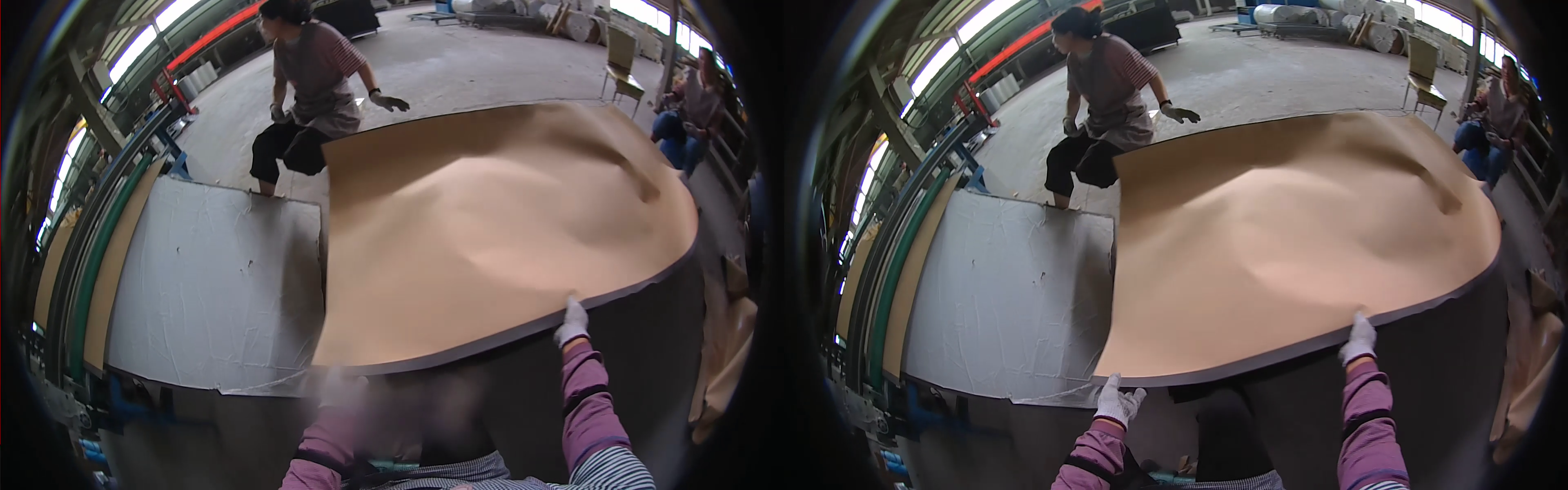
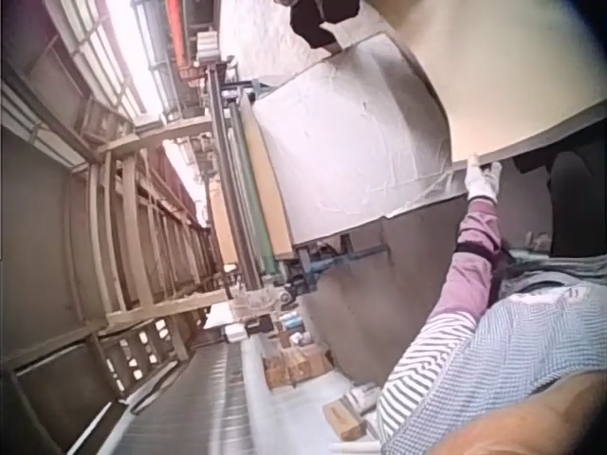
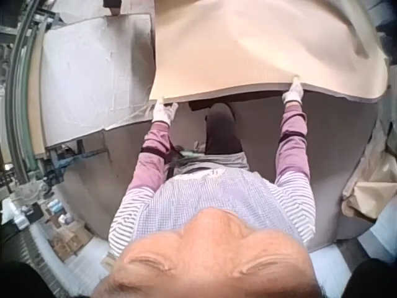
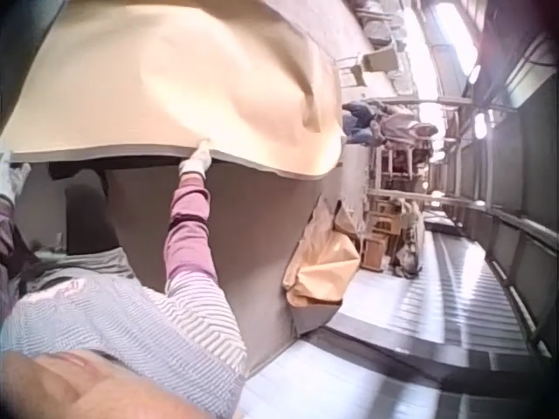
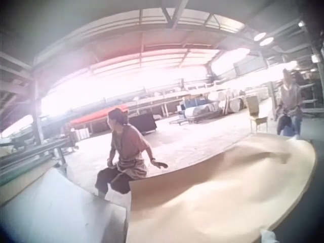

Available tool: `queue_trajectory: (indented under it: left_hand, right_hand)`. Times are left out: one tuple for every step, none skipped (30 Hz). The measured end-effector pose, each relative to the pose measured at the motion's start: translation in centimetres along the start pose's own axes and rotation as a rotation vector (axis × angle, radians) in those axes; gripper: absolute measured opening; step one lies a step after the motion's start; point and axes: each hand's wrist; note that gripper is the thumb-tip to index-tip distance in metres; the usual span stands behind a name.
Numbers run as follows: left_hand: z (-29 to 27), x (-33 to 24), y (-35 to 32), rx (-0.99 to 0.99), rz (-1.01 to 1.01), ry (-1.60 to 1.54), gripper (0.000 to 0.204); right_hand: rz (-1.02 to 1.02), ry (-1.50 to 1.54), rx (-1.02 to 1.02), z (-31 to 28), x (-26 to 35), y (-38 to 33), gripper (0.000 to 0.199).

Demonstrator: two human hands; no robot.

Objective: Manually moving large paper sheets onto a processing table in a manufacturing facility.

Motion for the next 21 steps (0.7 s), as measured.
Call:
queue_trajectory:
  left_hand:
    - [2.5, 1.3, 1.7, -0.196, -0.244, 0.086, 0.053]
    - [3.3, 0.1, 1.4, -0.442, -0.483, 0.217, 0.040]
    - [5.2, -1.1, 2.5, -0.469, -0.569, 0.105, 0.036]
    - [6.9, -1.9, 3.7, -0.506, -0.651, -0.009, 0.032]
    - [7.2, -1.9, 4.2, -0.548, -0.594, 0.008, 0.029]
    - [8.9, -2.8, 5.5, -0.566, -0.619, -0.001, 0.029]
    - [12.0, -4.8, 7.8, -0.616, -0.722, -0.197, 0.026]
    - [13.7, -6.2, 9.4, -0.676, -0.817, -0.388, 0.024]
    - [13.3, -6.4, 9.6, -0.662, -0.848, -0.306, 0.023]
    - [12.9, -6.1, 10.1, -0.627, -0.879, -0.231, 0.022]
    - [12.9, -5.2, 10.7, -0.590, -0.934, -0.216, 0.021]
    - [12.6, -4.1, 11.2, -0.556, -0.958, -0.253, 0.020]
    - [12.2, -3.1, 11.7, -0.511, -0.987, -0.318, 0.022]
    - [12.1, -2.0, 12.0, -0.460, -1.020, -0.388, 0.024]
    - [13.3, -2.1, 12.8, -0.467, -1.033, -0.407, 0.024]
    - [14.4, -2.3, 13.6, -0.640, -1.010, -0.312, 0.026]
    - [15.0, -2.6, 14.1, -0.802, -0.981, -0.206, 0.028]
    - [14.7, -2.3, 13.8, -0.800, -0.992, -0.215, 0.028]
    - [14.0, -2.2, 13.2, -0.735, -1.003, -0.135, 0.029]
    - [13.3, -2.1, 12.6, -0.671, -1.007, -0.048, 0.030]
    - [12.5, -1.9, 11.7, -0.670, -1.023, -0.042, 0.026]
  right_hand:
    - [-0.036, -0.033, -0.023, -6.3, 0.3, 5.1, 0.051]
    - [0.076, -0.072, -0.138, -6.0, -0.5, 3.4, 0.052]
    - [0.170, -0.040, -0.163, -5.6, -2.9, 2.1, 0.047]
    - [0.269, -0.010, -0.183, -5.0, -5.8, 0.4, 0.042]
    - [0.376, -0.014, -0.128, -2.7, -9.4, -2.6, 0.040]
    - [0.477, -0.021, -0.098, -2.2, -12.2, -4.4, 0.040]
    - [0.416, -0.106, -0.106, -3.2, -13.4, -2.7, 0.028]
    - [0.366, -0.189, -0.108, -3.6, -14.5, -1.6, 0.016]
    - [0.312, -0.269, -0.152, -0.9, -13.6, -1.8, 0.012]
    - [0.269, -0.447, -0.091, 1.0, -12.1, -2.0, 0.011]
    - [0.168, -0.519, 0.008, 0.6, -11.6, -0.5, 0.011]
    - [0.168, -0.565, 0.000, 1.3, -10.9, 0.2, 0.013]
    - [0.159, -0.588, 0.006, 1.2, -11.5, 0.9, 0.014]
    - [0.149, -0.617, 0.006, 0.7, -12.0, 1.3, 0.015]
    - [0.134, -0.565, -0.033, 0.4, -12.4, 0.9, 0.016]
    - [0.118, -0.511, -0.072, -0.1, -12.9, 0.3, 0.017]
    - [0.114, -0.498, -0.062, -0.3, -13.0, -0.2, 0.019]
    - [0.113, -0.511, -0.067, -0.5, -13.0, -0.6, 0.019]
    - [0.109, -0.537, -0.056, -0.6, -12.9, -1.2, 0.017]
    - [0.110, -0.556, -0.043, -0.3, -12.8, -2.1, 0.016]
    - [0.130, -0.576, -0.047, 0.6, -12.7, -3.1, 0.014]
Point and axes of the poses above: each hand's wrist, its own y-axis towards the middle knuckle, its own z-axis out of the palm, x = y × z, and after that the axes turned 13 degrees about -z, right-handed
